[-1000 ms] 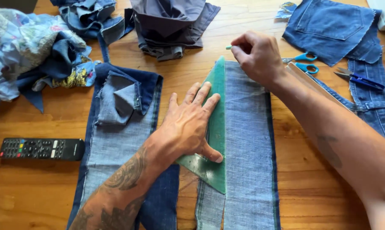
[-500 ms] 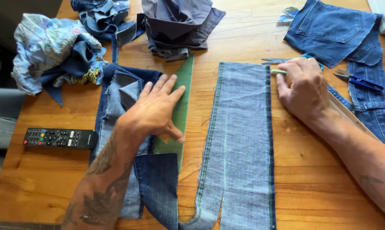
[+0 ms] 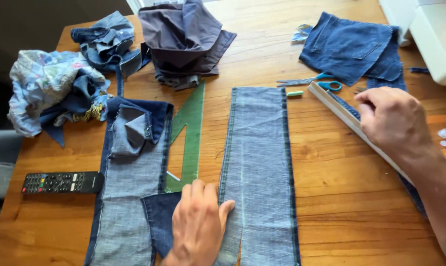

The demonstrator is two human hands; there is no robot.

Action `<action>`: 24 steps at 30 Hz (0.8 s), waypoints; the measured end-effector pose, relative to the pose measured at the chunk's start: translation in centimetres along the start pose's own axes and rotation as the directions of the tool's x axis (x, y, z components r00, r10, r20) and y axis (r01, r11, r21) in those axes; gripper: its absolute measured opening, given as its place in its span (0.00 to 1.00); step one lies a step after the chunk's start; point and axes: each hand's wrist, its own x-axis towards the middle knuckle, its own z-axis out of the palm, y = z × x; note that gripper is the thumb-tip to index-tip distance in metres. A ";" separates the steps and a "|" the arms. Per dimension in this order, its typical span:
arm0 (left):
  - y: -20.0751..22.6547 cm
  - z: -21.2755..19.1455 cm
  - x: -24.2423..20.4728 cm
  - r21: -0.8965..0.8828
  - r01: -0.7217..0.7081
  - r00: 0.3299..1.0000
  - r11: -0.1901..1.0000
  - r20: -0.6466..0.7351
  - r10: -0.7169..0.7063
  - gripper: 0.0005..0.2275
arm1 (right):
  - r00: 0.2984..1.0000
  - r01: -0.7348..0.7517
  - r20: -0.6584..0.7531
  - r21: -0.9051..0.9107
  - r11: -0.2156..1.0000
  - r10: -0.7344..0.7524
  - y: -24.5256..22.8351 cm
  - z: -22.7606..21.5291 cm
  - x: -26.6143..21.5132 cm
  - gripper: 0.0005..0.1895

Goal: The person measures a denim fabric strip using a ruler and chalk, then marks a line with a triangular ruler. They use scissors to cut along the marked line on the fabric.

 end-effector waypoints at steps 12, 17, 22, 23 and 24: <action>1.3 -1.0 1.0 -0.442 0.198 0.975 0.875 0.177 -0.131 0.06 | 0.887 0.055 0.444 0.170 0.984 -0.126 -0.8 3.3 11.9 0.26; 1.6 -4.1 3.8 -0.699 0.545 0.834 0.463 0.507 -0.216 0.20 | 0.917 0.120 0.347 0.231 0.966 -0.197 -0.3 5.4 11.6 0.26; 2.3 -5.1 7.5 -0.897 0.365 0.894 0.251 0.413 0.177 0.42 | 0.886 0.037 0.439 0.248 0.968 -0.146 -1.6 4.8 11.9 0.38; 2.4 -5.1 8.9 -0.898 0.361 0.894 0.253 0.411 0.181 0.42 | 0.888 0.035 0.437 0.245 0.969 -0.142 -1.6 5.2 12.2 0.38; 2.7 -5.2 10.2 -0.918 0.326 0.913 0.227 0.368 0.178 0.48 | 0.873 0.013 0.477 0.193 0.981 -0.105 -1.5 5.6 12.6 0.41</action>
